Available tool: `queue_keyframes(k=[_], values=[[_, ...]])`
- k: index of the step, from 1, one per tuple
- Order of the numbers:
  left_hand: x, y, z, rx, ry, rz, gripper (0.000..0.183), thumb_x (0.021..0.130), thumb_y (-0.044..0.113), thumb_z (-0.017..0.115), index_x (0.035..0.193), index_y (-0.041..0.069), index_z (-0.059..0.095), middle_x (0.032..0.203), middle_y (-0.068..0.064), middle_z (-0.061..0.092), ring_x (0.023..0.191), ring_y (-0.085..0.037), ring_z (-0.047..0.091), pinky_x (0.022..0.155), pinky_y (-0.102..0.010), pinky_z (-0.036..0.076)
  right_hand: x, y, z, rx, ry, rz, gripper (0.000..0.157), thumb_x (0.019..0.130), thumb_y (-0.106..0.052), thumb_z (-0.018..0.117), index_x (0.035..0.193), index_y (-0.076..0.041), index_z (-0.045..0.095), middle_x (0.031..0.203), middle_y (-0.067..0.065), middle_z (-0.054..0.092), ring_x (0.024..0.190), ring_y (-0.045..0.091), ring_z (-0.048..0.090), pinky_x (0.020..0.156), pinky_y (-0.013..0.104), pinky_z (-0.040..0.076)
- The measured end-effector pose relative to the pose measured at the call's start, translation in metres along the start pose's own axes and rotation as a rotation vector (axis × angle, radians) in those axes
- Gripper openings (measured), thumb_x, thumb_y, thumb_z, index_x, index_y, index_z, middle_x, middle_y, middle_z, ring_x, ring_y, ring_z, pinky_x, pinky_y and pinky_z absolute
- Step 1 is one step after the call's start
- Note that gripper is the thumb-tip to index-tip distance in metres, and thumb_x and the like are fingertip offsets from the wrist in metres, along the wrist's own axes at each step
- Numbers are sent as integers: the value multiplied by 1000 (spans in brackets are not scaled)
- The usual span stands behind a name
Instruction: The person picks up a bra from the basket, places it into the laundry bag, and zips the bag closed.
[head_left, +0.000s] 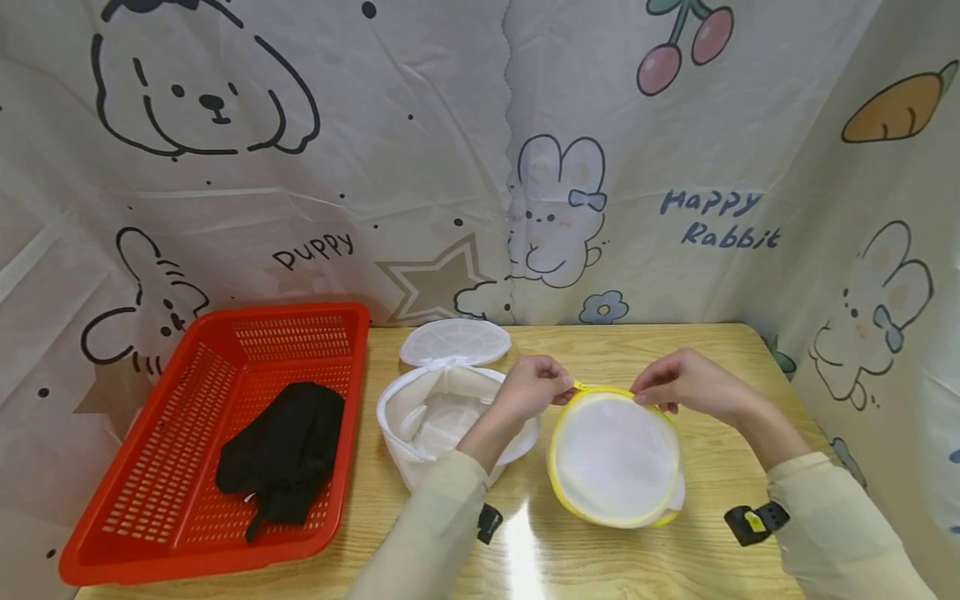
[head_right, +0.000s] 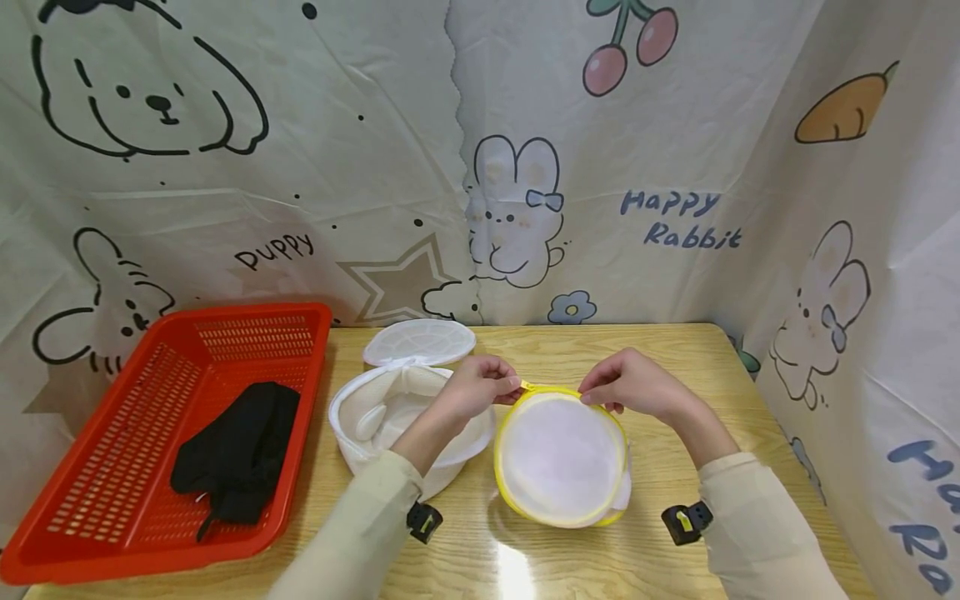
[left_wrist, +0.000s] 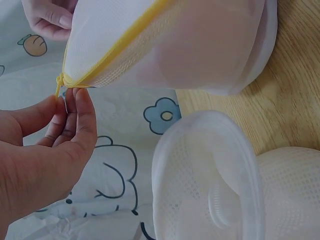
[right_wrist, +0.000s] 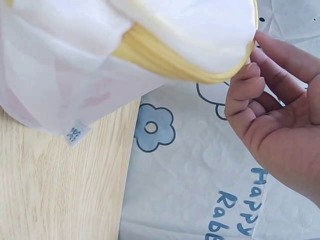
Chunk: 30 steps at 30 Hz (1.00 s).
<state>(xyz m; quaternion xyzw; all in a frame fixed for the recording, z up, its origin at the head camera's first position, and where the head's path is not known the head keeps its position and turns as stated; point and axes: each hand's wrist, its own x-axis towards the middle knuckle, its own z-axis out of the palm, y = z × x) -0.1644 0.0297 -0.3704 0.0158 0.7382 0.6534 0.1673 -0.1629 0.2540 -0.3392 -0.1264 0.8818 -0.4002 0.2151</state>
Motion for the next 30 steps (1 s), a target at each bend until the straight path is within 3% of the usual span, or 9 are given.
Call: queue_keyframes(k=[10,20,30], values=[[-3,1,7,5,21,-2,8,87,-5,58,79,-7,58,73,-9,61,67,-14,59,67,-25,55,2,-3,4,-18,-1,-48,10,84,-6,65,88,2,68,72,5,57,62,18,49,52,24,44],[-4,1,9,79,58,-33,8,86,0,60,79,-3,62,76,-8,65,66,-14,62,68,-24,53,1,-4,4,-16,68,-37,9,84,-4,63,86,3,69,72,6,60,62,19,52,53,26,48],[-2,-6,-2,-35,77,-55,7,85,-6,57,78,-7,58,78,-13,64,67,-15,60,69,-27,54,-5,3,-4,-20,154,54,13,86,-6,62,90,6,67,75,7,59,64,20,55,59,30,52]])
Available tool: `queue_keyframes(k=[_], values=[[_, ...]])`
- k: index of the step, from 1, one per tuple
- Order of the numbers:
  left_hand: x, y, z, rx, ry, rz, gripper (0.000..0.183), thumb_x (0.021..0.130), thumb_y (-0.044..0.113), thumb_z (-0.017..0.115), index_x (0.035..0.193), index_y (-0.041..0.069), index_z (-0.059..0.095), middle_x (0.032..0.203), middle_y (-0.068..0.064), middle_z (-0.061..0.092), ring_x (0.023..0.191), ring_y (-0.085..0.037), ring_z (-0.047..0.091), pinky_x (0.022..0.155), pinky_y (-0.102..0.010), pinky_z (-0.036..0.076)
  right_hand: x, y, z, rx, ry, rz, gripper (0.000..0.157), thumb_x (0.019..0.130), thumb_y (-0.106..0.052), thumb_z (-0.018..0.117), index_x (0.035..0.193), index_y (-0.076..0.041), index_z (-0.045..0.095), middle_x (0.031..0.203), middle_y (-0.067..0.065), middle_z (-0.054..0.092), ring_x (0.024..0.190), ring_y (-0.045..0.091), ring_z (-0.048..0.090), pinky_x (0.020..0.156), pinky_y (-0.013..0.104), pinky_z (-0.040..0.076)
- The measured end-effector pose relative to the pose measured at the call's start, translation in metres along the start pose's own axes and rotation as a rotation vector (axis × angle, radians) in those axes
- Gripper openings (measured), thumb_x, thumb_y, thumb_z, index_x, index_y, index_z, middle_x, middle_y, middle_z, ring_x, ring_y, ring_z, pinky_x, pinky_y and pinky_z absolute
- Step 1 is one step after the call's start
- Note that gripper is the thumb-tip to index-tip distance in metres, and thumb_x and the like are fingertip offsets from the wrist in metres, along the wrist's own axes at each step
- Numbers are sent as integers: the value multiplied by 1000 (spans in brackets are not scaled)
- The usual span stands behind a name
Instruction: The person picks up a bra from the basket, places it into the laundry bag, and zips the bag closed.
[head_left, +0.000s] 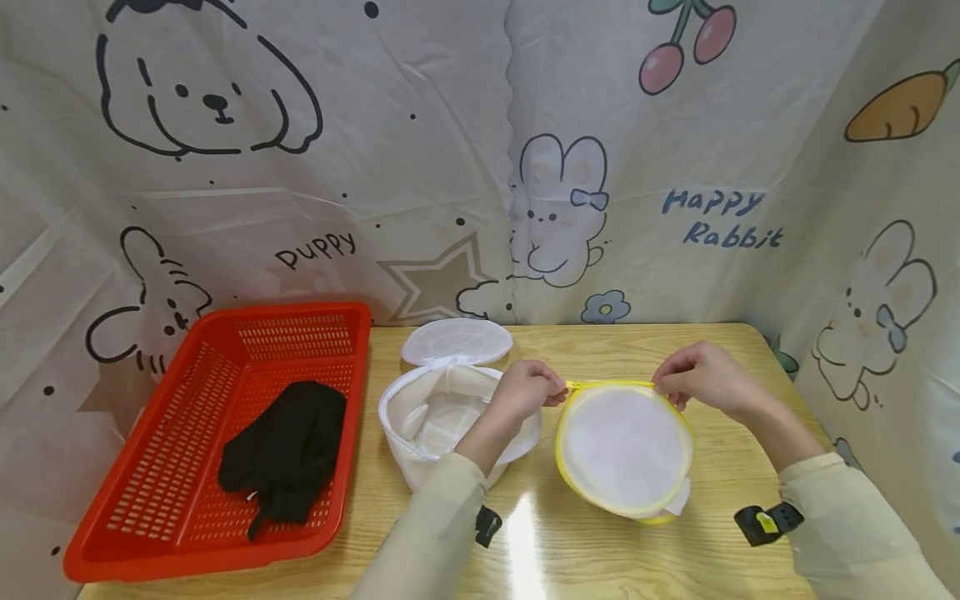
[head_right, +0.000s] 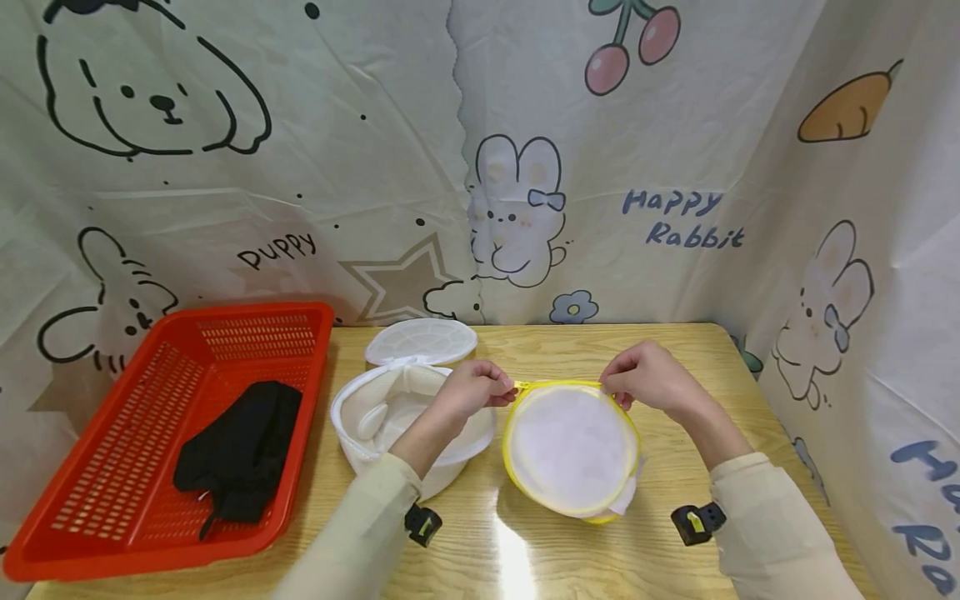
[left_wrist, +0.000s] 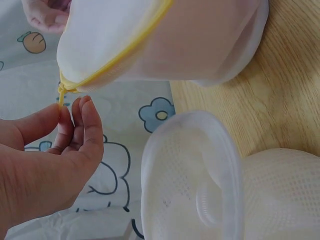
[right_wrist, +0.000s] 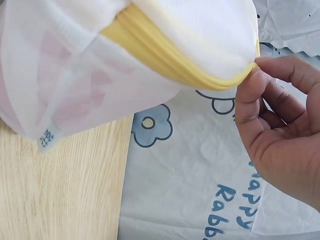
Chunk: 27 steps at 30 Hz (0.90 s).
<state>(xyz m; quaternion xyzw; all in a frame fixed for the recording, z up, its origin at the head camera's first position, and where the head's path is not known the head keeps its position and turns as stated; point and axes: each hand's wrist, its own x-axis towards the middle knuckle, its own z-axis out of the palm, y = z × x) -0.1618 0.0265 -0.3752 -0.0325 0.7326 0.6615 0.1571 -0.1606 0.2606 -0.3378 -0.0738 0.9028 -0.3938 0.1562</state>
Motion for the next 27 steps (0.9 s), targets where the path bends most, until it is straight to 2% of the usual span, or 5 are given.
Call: queue_keyframes(k=[12,19,27], values=[[2,-5,-11,-40,-12,-4,5,85,-7,57,81,-9,58,75,-12,63,64,-12,58,70,-27,54,-3,10,-8,77,15,12,15,85,-1,61,91,12,65,73,8,59,63,18,56,58,29,53],[2,-4,-11,-56,-29,-1,5,85,-7,56,81,-8,58,73,-8,60,64,-11,57,70,-26,54,-4,9,-9,103,25,44,16,85,-1,61,92,12,64,73,8,59,63,18,56,58,28,53],[2,-3,-10,-58,-45,4,6,87,-6,55,82,-9,58,78,-13,63,67,-13,59,72,-28,54,-5,10,-9,49,6,26,14,85,-3,62,91,9,65,73,7,58,64,19,55,58,29,53]])
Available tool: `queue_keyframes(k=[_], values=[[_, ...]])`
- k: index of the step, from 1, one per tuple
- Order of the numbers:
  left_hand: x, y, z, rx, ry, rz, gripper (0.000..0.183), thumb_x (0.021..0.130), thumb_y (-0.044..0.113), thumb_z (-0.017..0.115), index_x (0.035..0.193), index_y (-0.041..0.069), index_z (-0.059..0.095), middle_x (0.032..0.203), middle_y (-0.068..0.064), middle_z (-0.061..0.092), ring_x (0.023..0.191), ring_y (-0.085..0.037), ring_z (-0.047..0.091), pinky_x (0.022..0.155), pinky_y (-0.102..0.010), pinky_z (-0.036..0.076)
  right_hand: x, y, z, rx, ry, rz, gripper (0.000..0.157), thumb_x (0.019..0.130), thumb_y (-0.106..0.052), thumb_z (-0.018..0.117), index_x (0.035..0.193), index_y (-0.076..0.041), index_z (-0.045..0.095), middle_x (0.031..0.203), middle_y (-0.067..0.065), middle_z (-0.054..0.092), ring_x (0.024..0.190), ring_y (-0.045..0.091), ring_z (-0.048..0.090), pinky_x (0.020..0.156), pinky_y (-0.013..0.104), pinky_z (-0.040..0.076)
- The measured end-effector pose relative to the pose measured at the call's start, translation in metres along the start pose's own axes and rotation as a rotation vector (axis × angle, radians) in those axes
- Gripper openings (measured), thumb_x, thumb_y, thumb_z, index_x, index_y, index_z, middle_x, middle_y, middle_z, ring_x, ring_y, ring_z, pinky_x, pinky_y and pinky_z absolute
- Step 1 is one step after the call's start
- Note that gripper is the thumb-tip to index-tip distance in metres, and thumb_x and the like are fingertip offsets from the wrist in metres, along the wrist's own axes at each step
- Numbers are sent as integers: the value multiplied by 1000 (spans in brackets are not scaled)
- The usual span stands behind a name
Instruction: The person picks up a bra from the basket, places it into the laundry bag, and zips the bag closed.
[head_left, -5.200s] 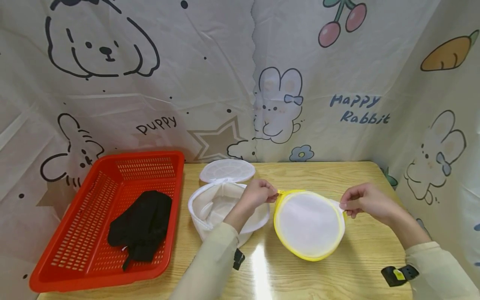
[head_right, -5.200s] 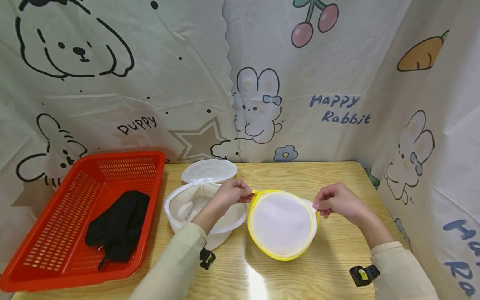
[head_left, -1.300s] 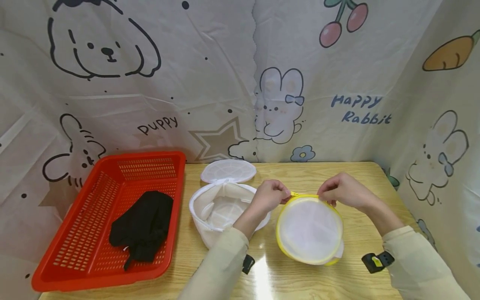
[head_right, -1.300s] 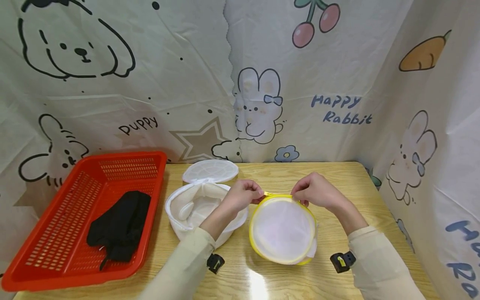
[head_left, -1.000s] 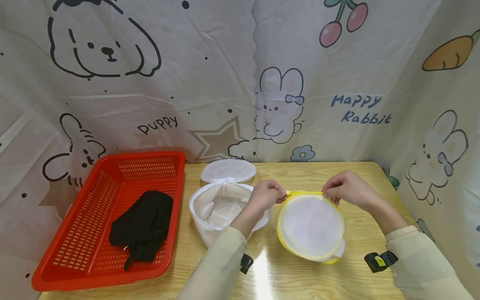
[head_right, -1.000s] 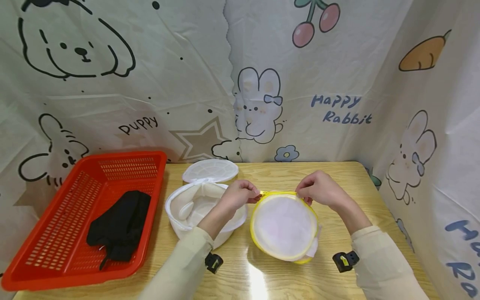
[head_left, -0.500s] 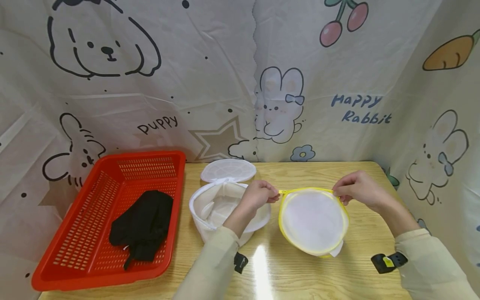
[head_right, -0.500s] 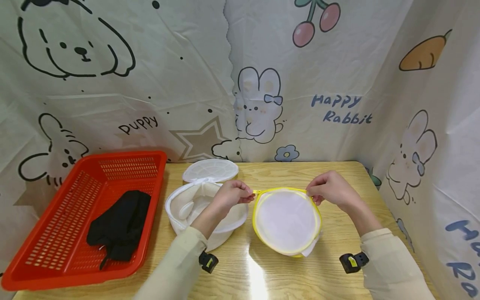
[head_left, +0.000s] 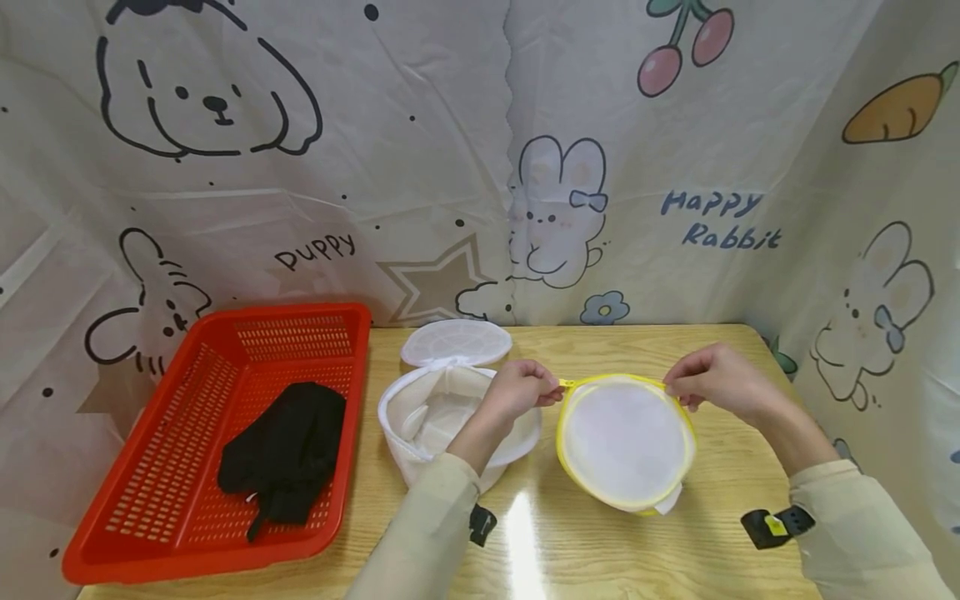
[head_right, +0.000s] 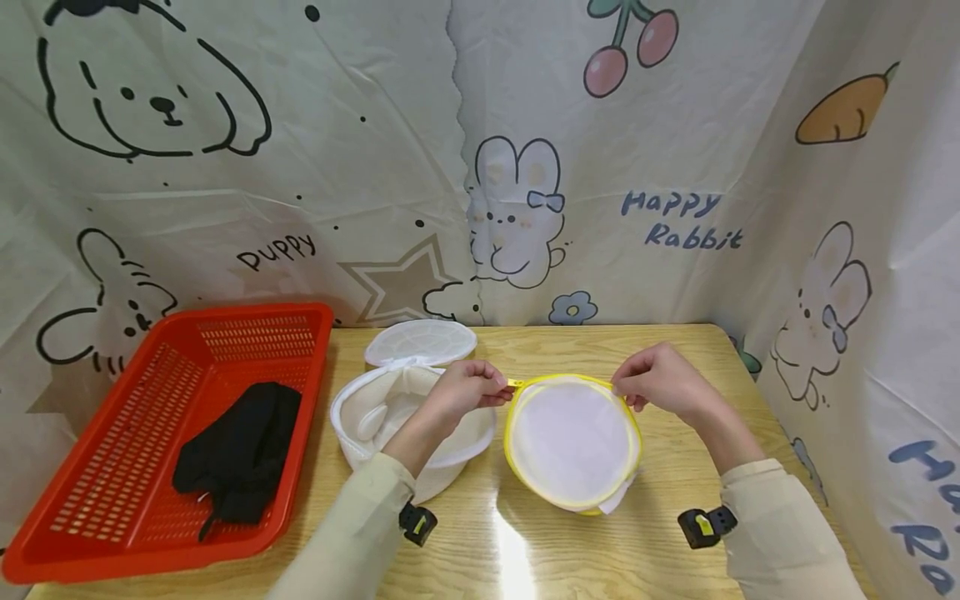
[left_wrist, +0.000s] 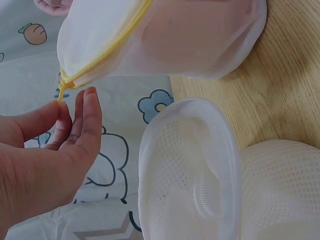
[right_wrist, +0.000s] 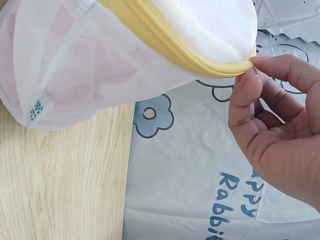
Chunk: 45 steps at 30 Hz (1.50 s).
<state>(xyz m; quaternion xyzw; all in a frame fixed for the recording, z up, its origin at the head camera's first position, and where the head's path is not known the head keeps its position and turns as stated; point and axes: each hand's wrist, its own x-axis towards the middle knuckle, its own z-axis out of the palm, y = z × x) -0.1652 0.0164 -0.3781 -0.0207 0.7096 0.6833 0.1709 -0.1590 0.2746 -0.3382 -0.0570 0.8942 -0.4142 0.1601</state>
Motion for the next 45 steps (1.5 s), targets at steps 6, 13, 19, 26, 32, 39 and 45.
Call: queue_keyframes(k=[6,13,19,26,32,39,45], values=[[1,-3,0,-1,-6,7,9,89,-7,53,81,-8,55,75,-10,59,66,-13,57,71,-28,55,2,1,3,-40,-49,-12,19,85,-9,64,96,7,66,76,6,59,67,19,54,58,29,52],[1,-4,5,12,-27,32,8,90,-7,52,82,-8,55,77,-13,61,66,-13,58,71,-28,55,6,-2,7,-82,-73,-25,23,86,-14,64,101,5,67,75,5,57,68,19,51,57,27,46],[1,0,11,-1,-8,27,7,88,-7,54,82,-10,57,77,-14,63,66,-13,58,70,-28,55,10,-11,12,-89,-76,-45,21,86,-14,65,99,3,68,73,5,55,67,21,49,56,27,42],[-2,1,16,1,-7,31,7,86,-7,56,81,-11,58,74,-11,61,64,-13,56,68,-28,55,13,-16,17,-77,-64,-67,18,84,-10,66,97,3,68,82,6,60,68,20,49,57,28,43],[-2,2,18,20,-3,34,6,85,-7,56,81,-11,59,73,-11,62,63,-12,57,68,-27,55,13,-15,19,-78,-28,-53,11,84,-5,65,91,3,67,80,7,60,69,21,50,59,30,46],[-3,3,20,36,40,0,6,84,-5,58,79,-9,61,71,-7,61,63,-11,57,68,-26,54,12,-15,20,-56,6,-19,7,85,-2,63,88,3,66,71,7,55,66,21,48,56,28,44],[-4,4,19,30,49,-10,6,83,-6,58,79,-9,62,72,-10,63,62,-12,58,67,-27,54,11,-15,20,-39,19,-4,7,84,-1,63,87,5,65,68,7,53,64,20,48,55,28,45]])
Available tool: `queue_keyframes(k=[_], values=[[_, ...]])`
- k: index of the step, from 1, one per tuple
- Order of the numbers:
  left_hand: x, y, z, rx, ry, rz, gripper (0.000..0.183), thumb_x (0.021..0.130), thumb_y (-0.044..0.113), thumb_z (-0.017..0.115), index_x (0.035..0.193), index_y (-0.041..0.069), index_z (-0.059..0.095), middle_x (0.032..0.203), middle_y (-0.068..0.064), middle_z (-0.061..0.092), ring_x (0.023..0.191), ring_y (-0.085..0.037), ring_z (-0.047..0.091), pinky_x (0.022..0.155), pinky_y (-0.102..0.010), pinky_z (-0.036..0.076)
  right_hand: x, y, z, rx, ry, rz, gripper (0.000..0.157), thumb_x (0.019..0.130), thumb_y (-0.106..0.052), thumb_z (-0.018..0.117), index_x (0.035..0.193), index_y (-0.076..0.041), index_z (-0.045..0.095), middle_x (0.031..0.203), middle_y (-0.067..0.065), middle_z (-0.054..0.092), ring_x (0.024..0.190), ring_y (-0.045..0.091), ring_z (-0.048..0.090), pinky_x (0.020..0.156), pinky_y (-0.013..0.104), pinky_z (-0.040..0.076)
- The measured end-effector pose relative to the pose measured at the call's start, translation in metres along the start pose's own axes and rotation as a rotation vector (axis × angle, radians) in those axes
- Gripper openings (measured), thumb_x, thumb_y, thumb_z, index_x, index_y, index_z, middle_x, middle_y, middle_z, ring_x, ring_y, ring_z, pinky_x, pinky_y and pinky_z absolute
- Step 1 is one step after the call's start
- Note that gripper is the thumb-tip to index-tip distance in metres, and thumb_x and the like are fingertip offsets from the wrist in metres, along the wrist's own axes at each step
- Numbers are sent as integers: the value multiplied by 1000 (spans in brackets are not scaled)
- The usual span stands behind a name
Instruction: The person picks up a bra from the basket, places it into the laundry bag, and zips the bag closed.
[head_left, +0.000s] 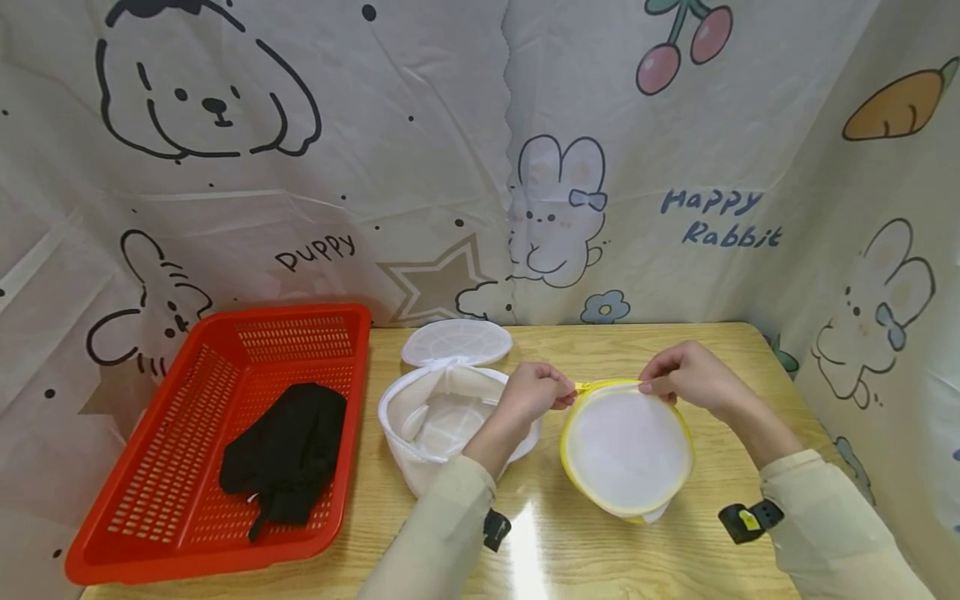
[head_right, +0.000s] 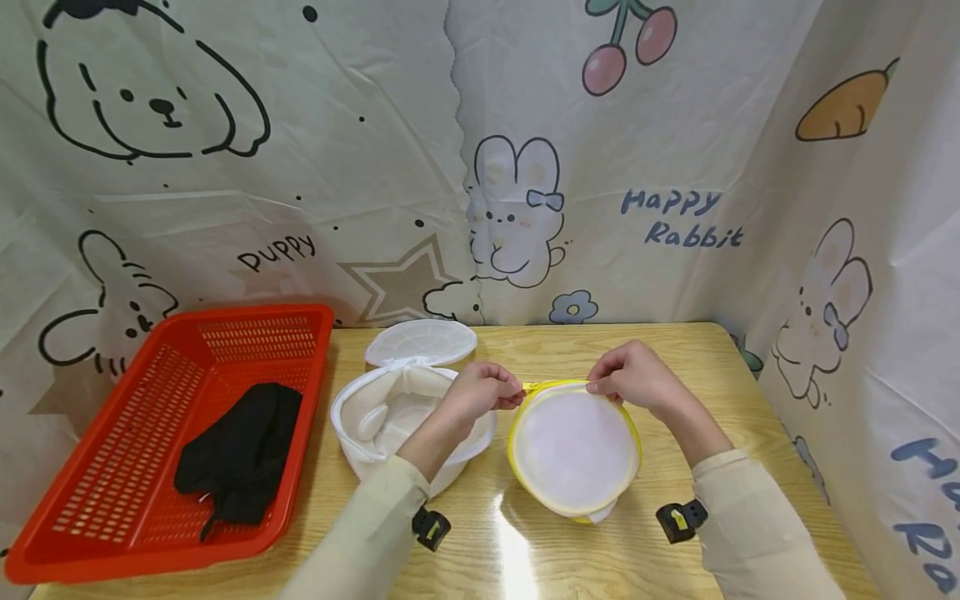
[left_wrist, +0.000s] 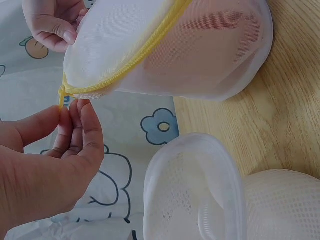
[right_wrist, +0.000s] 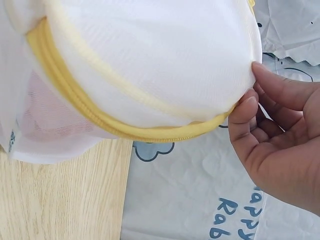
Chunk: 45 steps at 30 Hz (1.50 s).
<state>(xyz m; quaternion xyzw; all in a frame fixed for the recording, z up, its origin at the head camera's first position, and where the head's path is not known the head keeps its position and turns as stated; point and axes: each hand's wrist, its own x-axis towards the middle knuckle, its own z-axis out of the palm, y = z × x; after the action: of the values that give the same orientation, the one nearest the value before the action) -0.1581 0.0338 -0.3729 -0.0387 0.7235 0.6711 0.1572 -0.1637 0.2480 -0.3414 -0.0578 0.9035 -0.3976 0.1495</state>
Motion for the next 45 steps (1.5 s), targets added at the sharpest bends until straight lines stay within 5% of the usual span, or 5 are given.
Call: queue_keyframes(k=[27,45], values=[[5,-4,-15,-4,-23,-12,6,86,-6,55,83,-9,59,77,-11,62,68,-14,60,72,-27,54,-12,26,-21,222,16,108,17,86,0,60,94,15,60,70,6,56,61,15,53,55,25,51],[6,4,-1,-19,-28,6,10,88,-6,54,79,-8,57,75,-8,58,66,-13,56,71,-26,54,-3,16,-15,52,-48,27,22,88,-12,63,99,7,64,74,6,53,66,19,48,55,27,42]])
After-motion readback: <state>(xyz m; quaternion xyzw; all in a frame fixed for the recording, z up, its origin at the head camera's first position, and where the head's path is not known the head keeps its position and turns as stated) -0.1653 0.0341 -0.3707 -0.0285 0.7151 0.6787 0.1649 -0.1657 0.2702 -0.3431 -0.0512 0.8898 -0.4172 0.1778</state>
